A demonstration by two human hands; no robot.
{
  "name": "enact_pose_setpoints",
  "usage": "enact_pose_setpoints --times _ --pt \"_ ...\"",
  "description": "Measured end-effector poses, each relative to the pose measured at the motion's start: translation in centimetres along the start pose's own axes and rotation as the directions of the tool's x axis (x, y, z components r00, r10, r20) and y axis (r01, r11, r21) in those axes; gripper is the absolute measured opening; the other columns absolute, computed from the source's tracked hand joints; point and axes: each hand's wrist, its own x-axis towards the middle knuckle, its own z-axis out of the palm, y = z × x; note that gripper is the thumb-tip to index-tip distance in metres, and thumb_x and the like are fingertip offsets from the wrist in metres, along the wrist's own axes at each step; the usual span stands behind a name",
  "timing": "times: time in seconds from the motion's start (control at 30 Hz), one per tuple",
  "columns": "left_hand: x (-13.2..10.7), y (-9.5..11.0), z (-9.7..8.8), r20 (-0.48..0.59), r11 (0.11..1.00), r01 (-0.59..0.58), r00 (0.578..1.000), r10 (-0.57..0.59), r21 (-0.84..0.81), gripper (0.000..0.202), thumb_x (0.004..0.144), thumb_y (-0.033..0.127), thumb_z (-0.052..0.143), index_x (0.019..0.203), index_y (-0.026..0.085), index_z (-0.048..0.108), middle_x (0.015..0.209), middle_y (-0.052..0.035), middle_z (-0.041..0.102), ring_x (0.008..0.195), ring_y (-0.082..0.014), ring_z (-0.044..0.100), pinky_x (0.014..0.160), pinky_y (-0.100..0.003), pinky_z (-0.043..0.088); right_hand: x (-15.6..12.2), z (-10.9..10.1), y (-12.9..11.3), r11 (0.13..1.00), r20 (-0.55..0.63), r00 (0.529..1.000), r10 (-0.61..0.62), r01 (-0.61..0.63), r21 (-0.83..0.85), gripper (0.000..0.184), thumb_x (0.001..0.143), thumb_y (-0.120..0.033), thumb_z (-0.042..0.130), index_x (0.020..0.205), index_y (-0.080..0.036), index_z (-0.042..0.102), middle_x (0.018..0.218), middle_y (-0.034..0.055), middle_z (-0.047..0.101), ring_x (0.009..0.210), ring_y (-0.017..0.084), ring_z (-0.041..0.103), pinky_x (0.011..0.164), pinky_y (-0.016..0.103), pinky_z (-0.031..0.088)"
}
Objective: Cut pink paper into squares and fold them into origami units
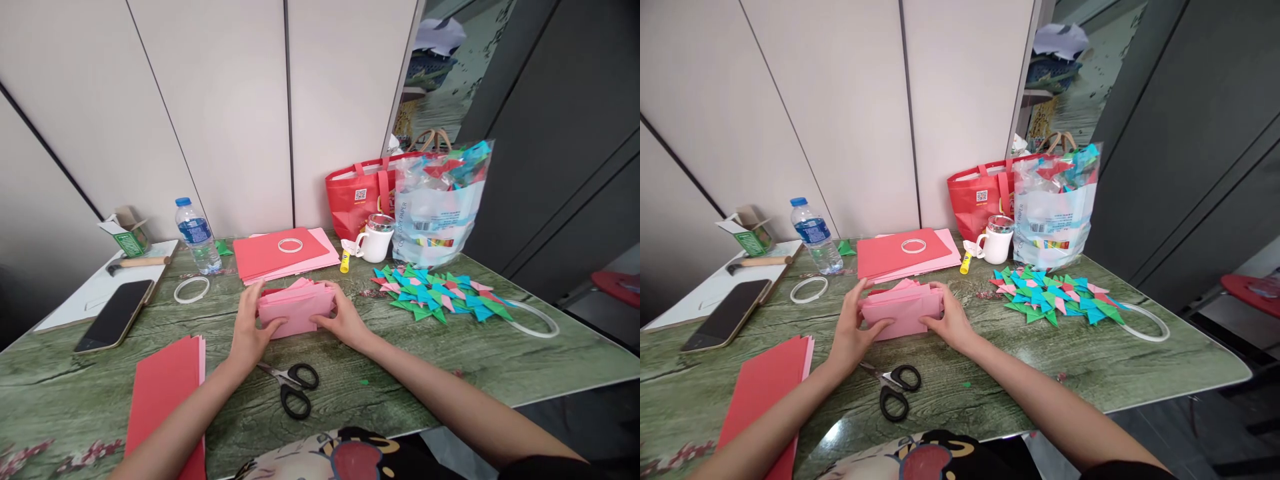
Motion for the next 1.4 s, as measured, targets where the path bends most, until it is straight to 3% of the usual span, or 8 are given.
enact_pose_setpoints --times 0.17,0.33,0.43,0.87,1.0,1.13,1.3,1.4 --pt "-0.1 -0.4 -0.1 0.028 0.993 -0.094 0.995 0.092 0.067 0.058 0.072 0.030 0.062 0.124 0.025 0.038 0.114 -0.0087 0.049 0.109 -0.0236 0.047 0.092 -0.041 0.038 0.2 -0.7 -1.2 0.967 -0.112 0.974 -0.196 0.173 -0.186 0.093 0.063 -0.025 0.070 0.136 -0.021 0.013 0.121 0.0135 0.039 0.108 0.025 0.047 0.092 0.044 0.040" --pt "-0.3 -0.6 0.3 -0.004 0.987 -0.150 0.989 0.151 0.058 0.068 0.072 0.027 0.062 0.130 0.026 0.027 0.115 -0.0096 0.046 0.109 -0.0230 0.046 0.092 -0.041 0.038 0.2 -1.0 -2.1 0.815 -0.002 0.885 -0.466 0.428 -0.391 0.083 0.072 -0.020 0.063 0.137 -0.031 0.014 0.135 0.0117 0.019 0.118 0.026 0.039 0.095 0.045 0.038" --pt "-0.3 -0.4 0.2 0.033 0.982 -0.170 0.985 0.168 0.078 0.056 0.074 0.025 0.060 0.125 0.028 0.036 0.113 -0.0083 0.046 0.108 -0.0225 0.046 0.090 -0.040 0.040 0.0 -0.8 -2.4 0.771 0.090 0.879 -0.469 0.457 -0.444 0.074 0.075 -0.020 0.060 0.136 -0.030 0.019 0.133 0.0113 0.026 0.122 0.027 0.034 0.096 0.046 0.038" --pt "-0.4 -0.4 -0.1 0.045 0.955 -0.262 0.965 0.258 0.139 0.047 0.075 0.022 0.058 0.119 0.025 0.040 0.126 -0.0125 0.035 0.119 -0.0267 0.039 0.092 -0.044 0.039 -0.5 -0.1 -2.1 0.689 0.055 0.803 -0.594 0.543 -0.480 0.066 0.080 -0.016 0.051 0.136 -0.029 0.017 0.127 0.0101 0.036 0.125 0.028 0.030 0.099 0.052 0.035" --pt "-0.6 -0.6 0.1 0.030 0.953 -0.268 0.963 0.267 0.141 0.050 0.075 0.021 0.058 0.121 0.024 0.037 0.126 -0.0135 0.036 0.119 -0.0265 0.038 0.090 -0.044 0.041 -0.6 0.1 -2.0 0.695 0.039 0.808 -0.588 0.529 -0.486 0.067 0.081 -0.015 0.051 0.136 -0.027 0.016 0.128 0.0123 0.035 0.124 0.027 0.032 0.098 0.051 0.036" --pt "-0.7 -0.7 0.2 0.058 0.946 -0.284 0.959 0.278 0.156 0.047 0.077 0.019 0.057 0.121 0.026 0.040 0.128 -0.0123 0.033 0.120 -0.0258 0.038 0.090 -0.041 0.041 -0.7 0.1 -1.7 0.687 0.050 0.816 -0.577 0.517 -0.511 0.057 0.081 -0.016 0.050 0.131 -0.029 0.027 0.131 0.0115 0.030 0.125 0.027 0.031 0.098 0.050 0.036" --pt "-0.8 -0.8 0.3 0.068 0.954 -0.266 0.964 0.259 0.138 0.049 0.078 0.020 0.055 0.124 0.025 0.038 0.128 -0.0123 0.036 0.120 -0.0252 0.038 0.095 -0.042 0.038 -0.5 -0.2 -2.1 0.660 0.055 0.791 -0.609 0.545 -0.517 0.054 0.079 -0.023 0.055 0.129 -0.024 0.033 0.131 0.0121 0.036 0.127 0.027 0.028 0.100 0.051 0.032" --pt "-0.9 -0.9 0.4 0.058 0.948 -0.289 0.957 0.284 0.130 0.051 0.078 0.018 0.054 0.125 0.024 0.036 0.126 -0.0121 0.039 0.119 -0.0246 0.039 0.096 -0.044 0.037 -0.2 -0.2 -3.0 0.578 0.119 0.761 -0.638 0.575 -0.579 0.054 0.080 -0.030 0.054 0.130 -0.024 0.032 0.131 0.0110 0.040 0.129 0.028 0.025 0.101 0.054 0.029"
